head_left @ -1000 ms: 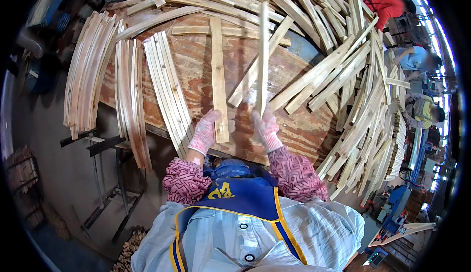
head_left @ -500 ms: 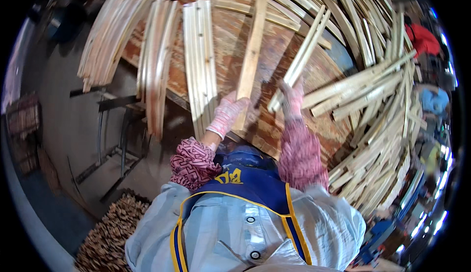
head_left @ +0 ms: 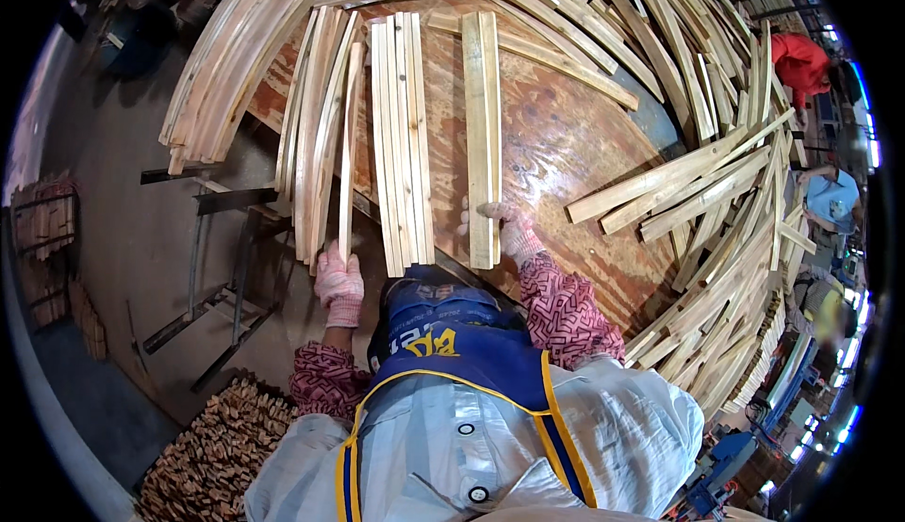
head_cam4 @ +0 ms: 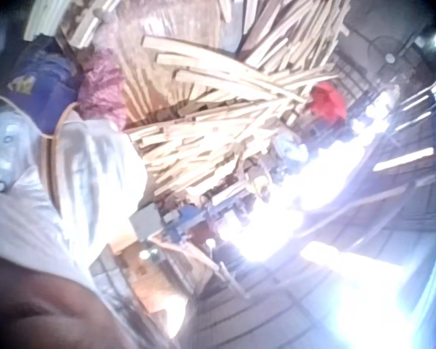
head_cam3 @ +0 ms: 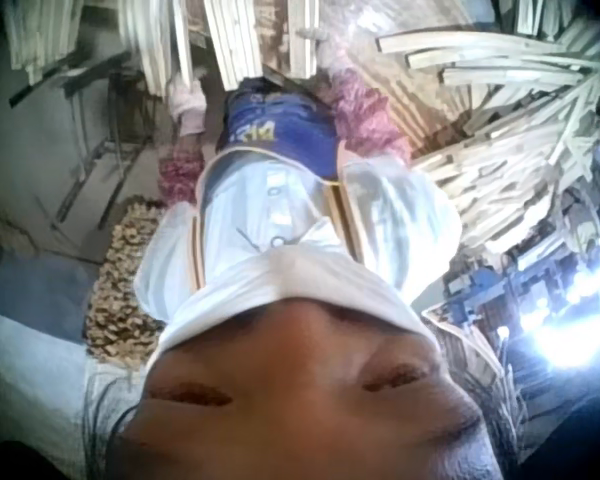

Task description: The person sorts thin wooden strips on a workbench, repeatedly picking up pieces, aligning them, and stacking them into neat piles. The hands move quickly and consistently throughout the clip.

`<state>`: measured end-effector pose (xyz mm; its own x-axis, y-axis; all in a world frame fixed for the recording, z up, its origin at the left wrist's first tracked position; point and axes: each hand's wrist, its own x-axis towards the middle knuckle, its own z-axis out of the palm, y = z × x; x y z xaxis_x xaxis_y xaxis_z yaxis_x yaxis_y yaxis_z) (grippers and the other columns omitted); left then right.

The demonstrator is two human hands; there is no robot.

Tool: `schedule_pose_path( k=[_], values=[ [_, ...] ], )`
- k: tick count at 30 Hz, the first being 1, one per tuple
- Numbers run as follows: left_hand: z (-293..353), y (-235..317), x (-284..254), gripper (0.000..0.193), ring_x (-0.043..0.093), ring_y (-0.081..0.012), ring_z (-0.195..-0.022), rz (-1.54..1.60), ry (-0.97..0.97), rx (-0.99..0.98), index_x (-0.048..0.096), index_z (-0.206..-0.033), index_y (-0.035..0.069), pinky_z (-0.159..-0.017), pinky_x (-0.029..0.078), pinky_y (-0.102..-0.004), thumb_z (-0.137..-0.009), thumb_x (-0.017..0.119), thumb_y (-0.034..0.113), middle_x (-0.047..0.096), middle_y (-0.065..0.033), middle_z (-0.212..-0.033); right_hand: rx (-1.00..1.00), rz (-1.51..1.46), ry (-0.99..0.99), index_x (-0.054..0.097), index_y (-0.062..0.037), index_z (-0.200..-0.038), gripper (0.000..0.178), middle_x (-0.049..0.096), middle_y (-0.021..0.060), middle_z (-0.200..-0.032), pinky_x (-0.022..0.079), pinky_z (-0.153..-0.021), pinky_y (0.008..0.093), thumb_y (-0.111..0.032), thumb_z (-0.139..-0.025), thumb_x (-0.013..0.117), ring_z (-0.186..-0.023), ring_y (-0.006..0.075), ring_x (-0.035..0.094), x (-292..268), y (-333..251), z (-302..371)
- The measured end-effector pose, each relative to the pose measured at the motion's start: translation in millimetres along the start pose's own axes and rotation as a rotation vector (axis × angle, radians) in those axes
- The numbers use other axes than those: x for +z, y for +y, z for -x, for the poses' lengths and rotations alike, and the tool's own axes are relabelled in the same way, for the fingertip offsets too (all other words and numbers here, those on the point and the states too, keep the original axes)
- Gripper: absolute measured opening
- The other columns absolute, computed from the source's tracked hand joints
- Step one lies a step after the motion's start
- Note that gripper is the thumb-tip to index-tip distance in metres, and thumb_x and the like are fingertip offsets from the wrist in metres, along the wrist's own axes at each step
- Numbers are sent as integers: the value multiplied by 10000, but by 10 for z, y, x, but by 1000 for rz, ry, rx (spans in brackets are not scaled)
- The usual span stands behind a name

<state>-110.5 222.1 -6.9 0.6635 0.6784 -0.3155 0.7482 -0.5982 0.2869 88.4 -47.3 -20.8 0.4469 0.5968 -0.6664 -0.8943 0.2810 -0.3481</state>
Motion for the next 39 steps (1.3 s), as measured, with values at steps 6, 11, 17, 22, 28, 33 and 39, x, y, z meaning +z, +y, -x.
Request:
schedule_pose_path(
  k=[6, 11, 17, 22, 28, 33, 39],
  values=[
    [-540, 354, -181, 699, 568, -297, -1020, -178, -67, -29, 260, -1498, 262, -805, 503, -399, -887, 600, 267, 518, -119, -1095, 22, 357, 125, 528, 54, -1245, 410, 662, 212, -989, 563, -789, 430, -75, -858, 560, -850, 318, 669, 360, -44, 150],
    [-787, 884, -102, 666, 606, -310, -930, -137, 618, 485, 408, -1438, 165, -800, 516, -441, -829, 657, 274, 576, -129, -1070, 61, 41, -63, 505, 58, -1270, 462, 649, 222, -1016, 565, -776, 432, -84, -838, 592, -866, 314, 669, 122, -39, 56],
    [-537, 2105, 242, 774, 557, -284, -1202, 552, -465, -32, 392, -1441, 51, -917, 487, -356, -839, 697, 430, 526, -176, -1372, 6, 690, 143, 541, 11, -1274, 477, 646, 134, -1066, 496, -858, 347, -258, -893, 643, -975, 230, 611, 572, -332, 283],
    [-662, 1683, 836, 660, 629, -292, -1014, 702, -214, 4, 452, -1314, 4, -851, 517, -378, -779, 771, 219, 628, -181, -1172, 22, 1086, 144, 556, -33, -1282, 509, 647, 197, -1140, 508, -868, 387, -421, -952, 562, -1011, 274, 632, 139, -240, 49],
    [-482, 1588, -60, 817, 589, -331, -1144, 553, -139, 2, 431, -1381, 45, -962, 468, -375, -736, 796, 389, 578, -199, -1283, -386, 2052, -111, 635, -54, -1119, 397, 659, 198, -1058, 513, -836, 399, -389, -919, 563, -977, 322, 635, 402, -471, -517],
    [-264, 819, -571, 612, 616, -185, -995, 1044, 269, -37, 511, -1292, 31, -879, 494, -302, -774, 804, 176, 631, -88, -1126, -1086, 2111, 622, 573, -33, -1236, 528, 576, 185, -1288, 413, -1021, 396, -397, -857, 635, -1204, 302, 537, -26, -2240, -1368],
    [-54, -830, -1044, 605, 590, -228, -1007, 492, 780, -582, 441, -1323, 18, -863, 489, -353, -821, 736, 182, 575, -98, -1154, -523, 2340, 945, 492, -198, -1370, 611, 618, 198, -1158, 497, -898, 452, -519, -861, 592, -1068, 371, 614, 95, -2510, -1261]
  ],
)
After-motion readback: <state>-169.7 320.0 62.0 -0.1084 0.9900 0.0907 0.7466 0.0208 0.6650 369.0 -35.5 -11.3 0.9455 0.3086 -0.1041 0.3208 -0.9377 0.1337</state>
